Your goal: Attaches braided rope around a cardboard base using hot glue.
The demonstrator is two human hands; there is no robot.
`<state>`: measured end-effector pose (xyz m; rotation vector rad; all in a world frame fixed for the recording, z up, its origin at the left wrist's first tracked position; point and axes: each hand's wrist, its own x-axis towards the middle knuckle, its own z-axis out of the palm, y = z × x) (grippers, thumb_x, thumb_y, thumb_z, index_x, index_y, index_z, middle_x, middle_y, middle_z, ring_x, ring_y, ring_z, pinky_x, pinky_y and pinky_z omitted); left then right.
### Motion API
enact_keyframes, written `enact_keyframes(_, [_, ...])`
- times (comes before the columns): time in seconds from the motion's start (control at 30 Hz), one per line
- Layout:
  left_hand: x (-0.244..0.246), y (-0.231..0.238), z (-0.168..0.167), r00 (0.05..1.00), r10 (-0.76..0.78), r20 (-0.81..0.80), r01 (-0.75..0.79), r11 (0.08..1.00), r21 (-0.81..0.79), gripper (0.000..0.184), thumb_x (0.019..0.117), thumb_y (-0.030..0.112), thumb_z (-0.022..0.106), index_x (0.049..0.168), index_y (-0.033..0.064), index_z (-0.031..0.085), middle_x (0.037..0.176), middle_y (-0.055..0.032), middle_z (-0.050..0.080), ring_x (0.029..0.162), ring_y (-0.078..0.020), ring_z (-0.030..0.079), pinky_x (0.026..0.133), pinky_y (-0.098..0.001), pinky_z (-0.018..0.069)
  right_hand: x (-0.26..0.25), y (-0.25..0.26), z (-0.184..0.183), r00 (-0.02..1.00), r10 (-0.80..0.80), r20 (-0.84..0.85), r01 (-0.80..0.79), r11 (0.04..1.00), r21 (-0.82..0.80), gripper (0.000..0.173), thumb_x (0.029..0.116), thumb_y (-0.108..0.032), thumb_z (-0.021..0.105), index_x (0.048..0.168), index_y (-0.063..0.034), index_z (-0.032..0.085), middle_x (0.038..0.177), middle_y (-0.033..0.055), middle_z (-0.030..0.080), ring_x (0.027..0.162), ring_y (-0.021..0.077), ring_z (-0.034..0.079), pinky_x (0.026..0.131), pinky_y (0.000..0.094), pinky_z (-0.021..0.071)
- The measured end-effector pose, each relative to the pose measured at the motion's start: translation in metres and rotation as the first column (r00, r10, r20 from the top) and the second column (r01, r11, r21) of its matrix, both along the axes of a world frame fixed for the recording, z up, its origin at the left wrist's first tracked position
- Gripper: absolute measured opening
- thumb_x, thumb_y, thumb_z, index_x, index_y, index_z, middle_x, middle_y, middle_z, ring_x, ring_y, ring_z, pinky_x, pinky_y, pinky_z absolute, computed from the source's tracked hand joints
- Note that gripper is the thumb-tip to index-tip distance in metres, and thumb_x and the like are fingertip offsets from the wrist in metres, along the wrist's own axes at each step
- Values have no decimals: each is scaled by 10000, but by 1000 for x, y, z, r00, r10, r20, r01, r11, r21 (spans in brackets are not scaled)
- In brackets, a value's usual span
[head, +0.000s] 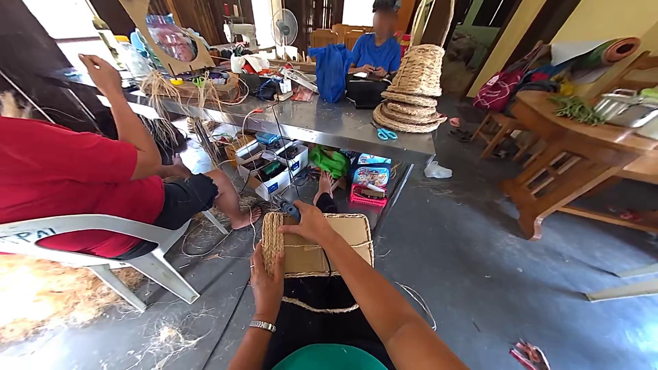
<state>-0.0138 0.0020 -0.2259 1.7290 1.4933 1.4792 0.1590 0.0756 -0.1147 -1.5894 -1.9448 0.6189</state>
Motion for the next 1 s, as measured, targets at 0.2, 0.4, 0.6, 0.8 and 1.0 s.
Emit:
enact_keyframes(0.2, [0,-1,-1,1000,8,-8,-8,1000,4,725,1002,452,588,1523,-18,406,1465,-224,533,1339,-289,548,1129,-443,430,0,-1,0,1000,2,1,-2,1000,-1,749,814,-560,819,1302,-35,602,1181,162,680,1128,264,645,1031,449,491])
enact_keyframes(0.4, [-1,1,-4,1000,10,-6,-10,1000,10,743,996,479,582,1530,-7,404,1471,-218,531,1348,-281,540,1137,-441,421,-1,1,-2,1000,15,-8,-15,1000,22,747,807,-548,827,1292,-24,605,1172,166,682,1120,271,646,1026,452,494])
enact_keyframes(0.6, [-1,-2,-2,1000,11,-1,-11,1000,8,750,996,479,573,1539,-5,391,1480,-225,522,1352,-297,538,1134,-462,421,-1,-2,0,999,26,-29,-25,999,25,733,803,-515,842,1277,-7,607,1160,180,680,1102,286,651,1006,461,504])
enact_keyframes(0.8, [-2,-3,-3,1000,-23,16,22,998,66,777,998,465,574,1573,5,325,1572,-206,427,1431,-250,461,1188,-413,370,-3,-5,0,999,33,-22,-32,999,37,728,807,-513,840,1274,-7,604,1165,183,673,1106,288,648,1011,462,501])
enact_keyframes(1.0, [-4,-3,-6,1000,-6,-25,7,998,63,776,999,505,547,1582,33,347,1548,-206,461,1419,-281,475,1176,-449,375,-4,-6,0,999,44,-17,-44,999,31,739,817,-514,834,1303,-12,595,1195,182,668,1129,291,643,1021,462,498])
